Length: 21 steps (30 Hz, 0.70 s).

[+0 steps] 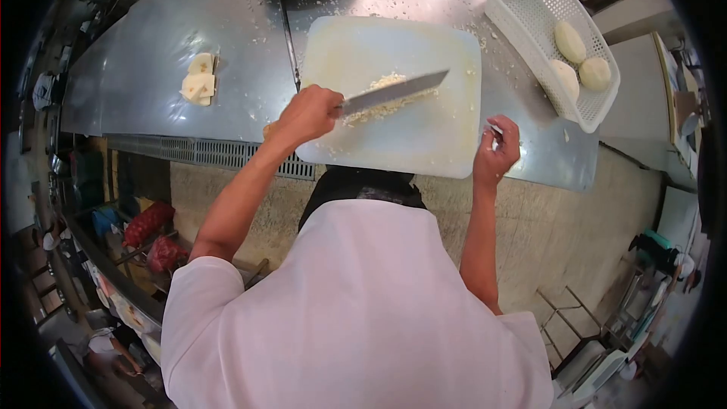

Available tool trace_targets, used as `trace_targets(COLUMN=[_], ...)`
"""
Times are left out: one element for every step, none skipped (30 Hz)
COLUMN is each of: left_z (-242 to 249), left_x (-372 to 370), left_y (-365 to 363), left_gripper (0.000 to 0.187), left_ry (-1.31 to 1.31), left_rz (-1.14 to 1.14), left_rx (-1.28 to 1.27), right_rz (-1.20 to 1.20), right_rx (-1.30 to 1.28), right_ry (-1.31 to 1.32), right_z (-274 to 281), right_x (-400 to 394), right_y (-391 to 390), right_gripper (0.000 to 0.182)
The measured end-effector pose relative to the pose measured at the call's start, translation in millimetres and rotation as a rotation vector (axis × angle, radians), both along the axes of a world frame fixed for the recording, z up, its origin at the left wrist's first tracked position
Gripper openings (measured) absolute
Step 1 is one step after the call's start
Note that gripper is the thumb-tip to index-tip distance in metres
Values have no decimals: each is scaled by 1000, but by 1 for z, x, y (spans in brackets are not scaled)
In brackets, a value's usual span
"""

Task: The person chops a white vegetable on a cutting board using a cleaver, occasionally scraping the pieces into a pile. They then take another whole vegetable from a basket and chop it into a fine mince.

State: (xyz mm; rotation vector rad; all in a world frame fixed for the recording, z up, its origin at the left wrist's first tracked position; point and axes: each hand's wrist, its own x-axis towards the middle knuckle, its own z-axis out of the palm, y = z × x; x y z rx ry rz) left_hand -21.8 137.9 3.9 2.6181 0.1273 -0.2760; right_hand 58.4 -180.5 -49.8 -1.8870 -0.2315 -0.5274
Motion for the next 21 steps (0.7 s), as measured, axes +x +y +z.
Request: trace_targets(left_z=[3, 1, -5, -12, -20, -28, -37, -51, -66, -74, -74, -73, -76, -79, -72, -58, -45, -36, -29, -26, -26], left_x=[0, 2, 7, 13, 21, 31, 34, 33, 34, 38, 34, 22, 14, 4, -7, -15, -19, -22, -28, -32, -33], left_y=[3, 11, 24, 35, 45, 57, 63, 63, 58, 52, 31, 3, -19, -32, -34, -35, -31, -21, -9, 2, 10], left_gripper=[8, 8, 7, 7, 7, 7, 8, 8, 8, 9, 8, 8, 7, 6, 6, 6, 6, 6, 7, 7, 7], left_ry=[-47, -50, -173, -295, -296, -333, -367, -368, -363, -359, -375, -392, -371, -347, -345, -261, -179, -179, -248, -316, -314], left_rz=[64, 63, 121, 181, 186, 237, 288, 292, 269, 246, 225, 212, 196, 179, 194, 146, 99, 112, 201, 284, 278], left_rx=[-27, -27, -16, -4, -3, 137, 279, 282, 289, 296, 263, 231, 240, 248, 252, 152, 55, 63, 24, -17, -18], right_rz=[18, 16, 21, 28, 33, 31, 29, 34, -65, -166, -88, -3, 94, 190, 205, 294, 382, 396, 383, 362, 317], right_rx=[-15, -16, -90, -166, -166, -210, -253, -251, -506, -761, -682, -601, -567, -533, -532, -377, -219, -213, -191, -171, -204], right_ry=[59, 56, 81, 106, 105, 108, 111, 109, 108, 105, 5, -98, -93, -86, -89, 23, 134, 132, 81, 30, -18], right_z=[-5, -13, -22, -32, -41, -51, -61, -73, -86, -95, -101, -102, -99, -94, -89, -82, -74, -70, -67, -67, -64], right_x=[6, 16, 30, 44, 58, 74, 86, 93, 97, 95, 86, 74, 57, 36, 20, 6, 1, 8, 18, 27, 39], right_y=[3, 5, 6, 8, 13, 21, 30, 44, 62, 78, 90, 102, 116, 124, 123, 120, 123, 122, 114, 107, 109], right_gripper=[24, 24, 23, 25, 25, 29, 36, 36, 40, 44, 45, 46, 45, 43, 43, 41, 39, 39, 37, 36, 35])
